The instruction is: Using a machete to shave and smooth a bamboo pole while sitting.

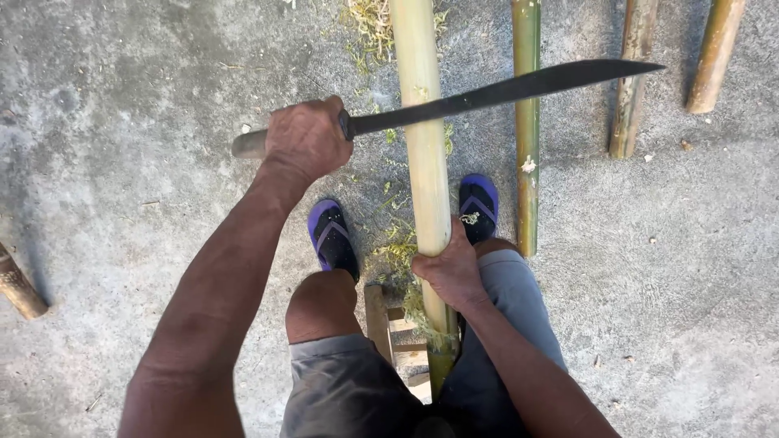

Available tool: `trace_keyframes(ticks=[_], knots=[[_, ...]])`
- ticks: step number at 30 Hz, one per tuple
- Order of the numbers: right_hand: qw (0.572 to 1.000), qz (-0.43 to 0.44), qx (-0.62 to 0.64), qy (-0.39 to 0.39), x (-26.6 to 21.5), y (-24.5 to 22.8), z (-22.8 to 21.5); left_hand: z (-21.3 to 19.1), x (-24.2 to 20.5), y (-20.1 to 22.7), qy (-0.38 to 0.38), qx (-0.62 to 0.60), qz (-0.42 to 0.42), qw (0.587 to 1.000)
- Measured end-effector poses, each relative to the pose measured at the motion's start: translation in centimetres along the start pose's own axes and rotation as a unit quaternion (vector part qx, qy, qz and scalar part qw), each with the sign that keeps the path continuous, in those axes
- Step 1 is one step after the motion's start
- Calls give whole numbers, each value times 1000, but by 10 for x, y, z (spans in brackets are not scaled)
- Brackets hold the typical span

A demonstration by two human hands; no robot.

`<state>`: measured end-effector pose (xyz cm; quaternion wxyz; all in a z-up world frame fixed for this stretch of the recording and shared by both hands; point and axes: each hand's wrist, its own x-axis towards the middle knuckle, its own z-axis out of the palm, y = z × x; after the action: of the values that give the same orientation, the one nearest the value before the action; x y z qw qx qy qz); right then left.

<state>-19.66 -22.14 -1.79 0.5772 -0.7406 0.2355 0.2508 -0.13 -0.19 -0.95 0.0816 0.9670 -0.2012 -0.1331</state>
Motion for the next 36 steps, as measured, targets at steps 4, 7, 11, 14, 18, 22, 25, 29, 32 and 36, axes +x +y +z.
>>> trace_keyframes(ticks=[4,7,11,14,18,22,25,29,32,36], knots=[[999,-15,-46,-7,2,5,1,-4,6,-1,-42,35,4,999],[999,-2,38,-14,2,7,3,-2,15,-7,-39,28,-10,999],[1000,10,0,-5,-1,-4,2,-11,17,2,-37,3,-82,996],[999,8,-33,28,-8,-11,5,-33,-3,32,-93,23,-93,991],[994,-14,-97,57,-10,-17,11,-46,-20,41,-146,97,-42,984],[990,-10,-115,84,-11,-20,16,-46,-12,38,-120,85,-61,987],[990,10,-117,72,-11,-23,13,-50,-9,42,-123,85,-55,987],[991,-24,-96,88,-12,-14,15,-51,-6,39,-126,78,-65,987],[992,-10,-99,78,-14,-18,14,-48,-11,37,-111,70,-71,989],[993,-24,-93,74,-12,-18,14,-44,-14,30,-102,86,-58,989]])
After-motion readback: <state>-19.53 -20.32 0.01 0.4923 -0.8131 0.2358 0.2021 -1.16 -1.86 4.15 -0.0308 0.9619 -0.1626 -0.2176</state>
